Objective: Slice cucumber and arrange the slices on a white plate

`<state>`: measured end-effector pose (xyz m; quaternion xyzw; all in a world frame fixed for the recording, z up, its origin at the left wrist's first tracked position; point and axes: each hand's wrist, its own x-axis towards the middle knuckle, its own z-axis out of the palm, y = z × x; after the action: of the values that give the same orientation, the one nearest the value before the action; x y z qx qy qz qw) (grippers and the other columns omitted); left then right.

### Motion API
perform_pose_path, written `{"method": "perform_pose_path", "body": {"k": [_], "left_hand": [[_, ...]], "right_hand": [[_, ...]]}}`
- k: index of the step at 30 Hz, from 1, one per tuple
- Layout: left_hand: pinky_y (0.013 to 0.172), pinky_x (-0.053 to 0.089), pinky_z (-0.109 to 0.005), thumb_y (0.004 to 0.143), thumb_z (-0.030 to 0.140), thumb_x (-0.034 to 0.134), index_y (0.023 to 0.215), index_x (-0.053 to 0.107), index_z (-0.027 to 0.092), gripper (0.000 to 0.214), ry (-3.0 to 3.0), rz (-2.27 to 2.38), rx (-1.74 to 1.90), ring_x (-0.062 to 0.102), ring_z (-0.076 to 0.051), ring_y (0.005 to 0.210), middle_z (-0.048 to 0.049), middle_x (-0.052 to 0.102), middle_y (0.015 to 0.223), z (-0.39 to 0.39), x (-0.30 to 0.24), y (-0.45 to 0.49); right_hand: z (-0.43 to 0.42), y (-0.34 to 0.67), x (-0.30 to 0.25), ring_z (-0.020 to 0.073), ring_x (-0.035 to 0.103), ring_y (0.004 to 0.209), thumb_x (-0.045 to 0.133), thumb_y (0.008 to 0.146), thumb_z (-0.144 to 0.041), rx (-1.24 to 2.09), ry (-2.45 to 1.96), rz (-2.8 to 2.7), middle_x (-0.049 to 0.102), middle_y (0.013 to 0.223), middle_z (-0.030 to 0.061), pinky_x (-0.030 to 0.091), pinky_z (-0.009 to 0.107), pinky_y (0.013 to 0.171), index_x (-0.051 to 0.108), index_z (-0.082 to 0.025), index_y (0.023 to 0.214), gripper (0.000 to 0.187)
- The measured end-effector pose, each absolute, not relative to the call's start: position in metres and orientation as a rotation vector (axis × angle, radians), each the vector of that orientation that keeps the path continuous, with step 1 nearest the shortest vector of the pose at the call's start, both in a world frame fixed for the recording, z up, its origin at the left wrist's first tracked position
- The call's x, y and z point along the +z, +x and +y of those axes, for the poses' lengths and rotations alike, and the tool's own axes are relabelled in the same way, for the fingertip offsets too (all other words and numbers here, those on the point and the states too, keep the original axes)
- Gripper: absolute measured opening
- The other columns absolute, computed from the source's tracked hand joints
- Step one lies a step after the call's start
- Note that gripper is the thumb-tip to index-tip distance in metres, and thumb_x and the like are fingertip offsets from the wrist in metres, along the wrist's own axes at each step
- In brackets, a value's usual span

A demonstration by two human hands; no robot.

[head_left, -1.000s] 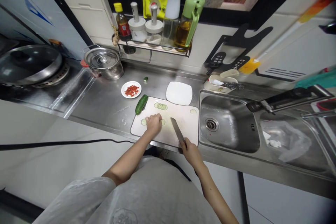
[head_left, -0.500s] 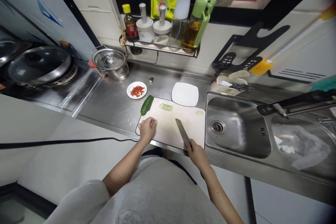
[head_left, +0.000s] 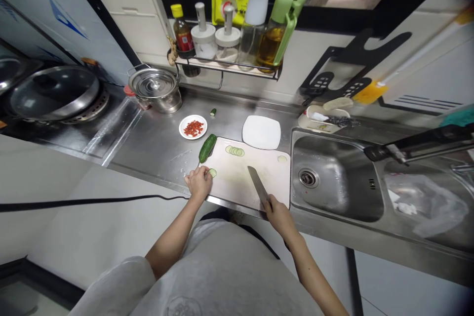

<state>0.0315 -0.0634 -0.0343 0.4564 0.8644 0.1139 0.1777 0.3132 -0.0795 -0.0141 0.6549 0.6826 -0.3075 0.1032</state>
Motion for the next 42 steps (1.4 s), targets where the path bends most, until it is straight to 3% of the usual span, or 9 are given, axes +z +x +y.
{"method": "perform_pose_path", "body": {"k": [10, 19, 29, 42], "left_hand": [[0.092, 0.028, -0.04, 0.086, 0.03, 0.051, 0.098, 0.064, 0.027, 0.019, 1.385, 2.386, 0.476, 0.051, -0.025, 0.105, -0.0061, 0.062, 0.106, -0.057, -0.035, 0.045], [0.092, 0.029, -0.04, 0.086, 0.035, 0.05, 0.113, 0.06, 0.029, 0.029, 1.565, 2.22, 0.457, 0.049, -0.027, 0.11, -0.0072, 0.06, 0.113, 0.018, -0.03, 0.096], [0.091, 0.027, -0.042, 0.086, 0.04, 0.05, 0.109, 0.059, 0.027, 0.028, 1.623, 2.205, 0.26, 0.048, -0.028, 0.11, -0.0092, 0.059, 0.113, 0.049, -0.031, 0.11], [0.088, 0.028, -0.037, 0.085, 0.023, 0.049, 0.093, 0.06, 0.026, 0.014, 1.613, 2.123, 0.348, 0.055, -0.022, 0.102, -0.0034, 0.067, 0.102, 0.05, -0.031, 0.112]], "right_hand": [[-0.077, 0.312, -0.007, 0.0192, 0.062, 0.081, 0.033, 0.099, -0.034, -0.944, 1.937, 2.017, 0.069, 0.09, 0.0082, 0.027, 0.025, 0.06, 0.053, -0.019, 0.111, 0.028], [-0.074, 0.314, -0.004, 0.0204, 0.064, 0.083, 0.032, 0.098, -0.031, -0.921, 1.976, 2.02, 0.069, 0.09, 0.0083, 0.025, 0.026, 0.059, 0.054, -0.02, 0.11, 0.028], [-0.076, 0.316, 0.001, 0.0192, 0.063, 0.083, 0.034, 0.098, -0.029, -0.956, 2.028, 1.952, 0.069, 0.088, 0.0081, 0.024, 0.026, 0.058, 0.053, -0.02, 0.106, 0.022], [-0.075, 0.319, 0.002, 0.0205, 0.064, 0.085, 0.034, 0.099, -0.028, -0.979, 2.045, 1.922, 0.069, 0.092, 0.0097, 0.025, 0.027, 0.059, 0.053, -0.019, 0.107, 0.023]]}}
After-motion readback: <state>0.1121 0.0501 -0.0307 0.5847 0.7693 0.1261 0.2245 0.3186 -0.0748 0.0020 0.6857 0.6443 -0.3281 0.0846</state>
